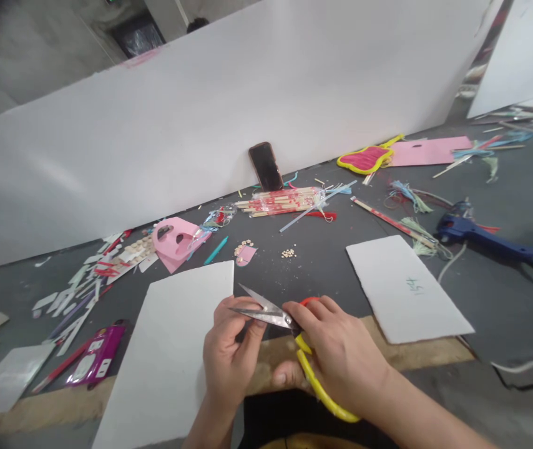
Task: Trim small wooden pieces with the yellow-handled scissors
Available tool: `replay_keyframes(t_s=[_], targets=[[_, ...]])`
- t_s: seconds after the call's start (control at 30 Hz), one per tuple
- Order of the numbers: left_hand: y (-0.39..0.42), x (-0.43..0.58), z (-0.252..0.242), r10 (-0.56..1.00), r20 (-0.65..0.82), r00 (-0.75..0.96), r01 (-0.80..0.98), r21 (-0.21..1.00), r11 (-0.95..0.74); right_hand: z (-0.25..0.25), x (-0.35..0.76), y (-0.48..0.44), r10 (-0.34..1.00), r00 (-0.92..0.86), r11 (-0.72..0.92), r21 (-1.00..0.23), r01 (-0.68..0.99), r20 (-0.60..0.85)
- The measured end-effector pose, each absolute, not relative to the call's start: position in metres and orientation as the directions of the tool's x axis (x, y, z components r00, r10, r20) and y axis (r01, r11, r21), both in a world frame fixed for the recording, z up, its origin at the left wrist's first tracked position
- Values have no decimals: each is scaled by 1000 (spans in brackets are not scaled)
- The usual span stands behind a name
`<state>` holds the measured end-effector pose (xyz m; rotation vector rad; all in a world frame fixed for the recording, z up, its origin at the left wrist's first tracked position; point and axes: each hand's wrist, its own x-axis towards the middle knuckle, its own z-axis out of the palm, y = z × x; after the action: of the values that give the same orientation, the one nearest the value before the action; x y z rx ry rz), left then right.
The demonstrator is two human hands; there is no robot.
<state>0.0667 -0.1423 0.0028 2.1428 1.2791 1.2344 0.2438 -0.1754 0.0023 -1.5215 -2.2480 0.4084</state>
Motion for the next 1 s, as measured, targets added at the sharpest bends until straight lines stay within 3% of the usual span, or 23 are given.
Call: replay_keyframes(t_s=[0.5,0.83,1.0], targets=[[-147,68,6,804,547,235,621,552,-557,-3,239,-178,923,-330,384,-500,776,197],[-152,69,5,843,474,254,612,596,-520,4,237,-177,940,-339,302,-580,757,47],[-151,70,3,834,483,267,612,584,-534,1,239,-178,945,-317,302,-598,742,84]])
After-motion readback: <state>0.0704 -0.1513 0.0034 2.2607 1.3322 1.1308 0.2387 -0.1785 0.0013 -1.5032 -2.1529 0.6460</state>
